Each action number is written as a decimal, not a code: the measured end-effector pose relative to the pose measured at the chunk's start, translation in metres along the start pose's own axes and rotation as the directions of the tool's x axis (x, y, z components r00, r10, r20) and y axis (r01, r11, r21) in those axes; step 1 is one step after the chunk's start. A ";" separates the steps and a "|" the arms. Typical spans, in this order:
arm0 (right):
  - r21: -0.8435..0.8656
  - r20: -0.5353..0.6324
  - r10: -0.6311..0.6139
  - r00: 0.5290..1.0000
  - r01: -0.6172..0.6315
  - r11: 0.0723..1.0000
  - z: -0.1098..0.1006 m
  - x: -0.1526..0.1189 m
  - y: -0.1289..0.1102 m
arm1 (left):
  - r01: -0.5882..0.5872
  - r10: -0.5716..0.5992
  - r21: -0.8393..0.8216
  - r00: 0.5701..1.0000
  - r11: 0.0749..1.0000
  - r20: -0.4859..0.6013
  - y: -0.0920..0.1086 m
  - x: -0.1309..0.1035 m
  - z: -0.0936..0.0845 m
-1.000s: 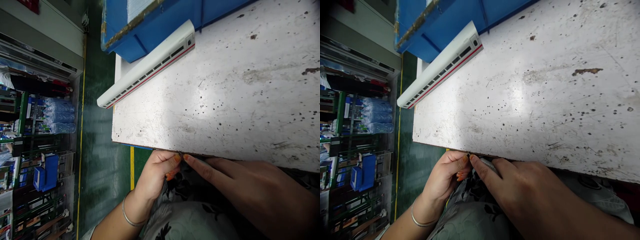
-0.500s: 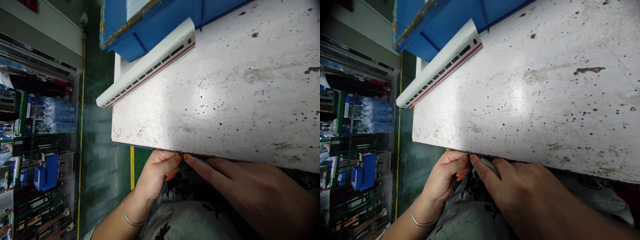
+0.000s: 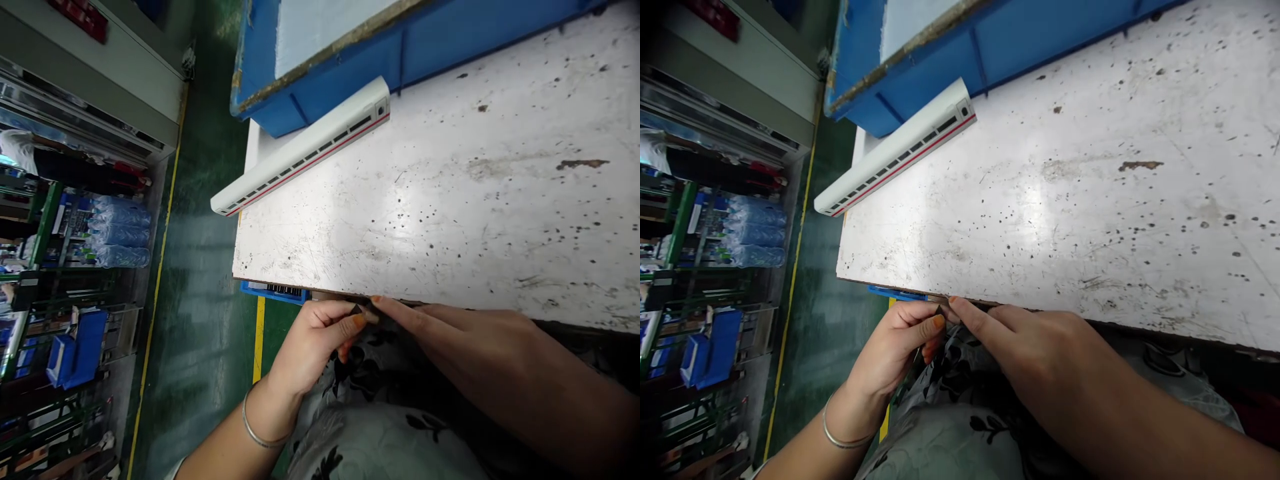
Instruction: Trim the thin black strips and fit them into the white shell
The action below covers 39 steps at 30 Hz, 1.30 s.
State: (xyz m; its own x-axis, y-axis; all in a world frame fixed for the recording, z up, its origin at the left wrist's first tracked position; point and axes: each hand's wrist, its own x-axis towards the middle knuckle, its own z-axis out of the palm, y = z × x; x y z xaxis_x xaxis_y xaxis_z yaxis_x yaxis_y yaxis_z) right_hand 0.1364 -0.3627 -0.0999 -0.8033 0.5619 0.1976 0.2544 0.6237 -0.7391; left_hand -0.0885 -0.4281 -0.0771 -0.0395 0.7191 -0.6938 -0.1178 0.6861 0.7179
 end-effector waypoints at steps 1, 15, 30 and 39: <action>0.033 0.000 -0.006 1.000 0.006 0.999 -0.001 0.000 0.000 | -0.008 0.008 0.007 1.000 1.000 -0.005 0.002 -0.004 -0.001; 0.064 -0.216 0.083 0.973 -0.070 0.995 0.001 0.005 -0.010 | -0.155 0.194 -0.405 0.979 0.901 0.059 0.025 -0.037 -0.002; -0.008 -0.287 0.109 0.952 -0.117 0.993 -0.014 -0.006 0.001 | -0.241 0.314 -0.559 0.949 0.793 0.037 0.034 -0.055 -0.003; -0.128 -0.284 0.159 0.946 -0.202 0.971 -0.014 -0.014 0.028 | -0.281 0.368 -0.593 0.930 0.754 0.028 0.038 -0.054 -0.009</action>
State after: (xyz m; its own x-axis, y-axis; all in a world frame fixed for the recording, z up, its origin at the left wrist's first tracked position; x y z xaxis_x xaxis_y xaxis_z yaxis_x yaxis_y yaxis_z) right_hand 0.1617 -0.3454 -0.1143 -0.5660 0.7849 0.2522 0.4780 0.5617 -0.6752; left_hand -0.0997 -0.4420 -0.0131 -0.0524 0.9237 -0.3795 -0.6666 0.2506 0.7020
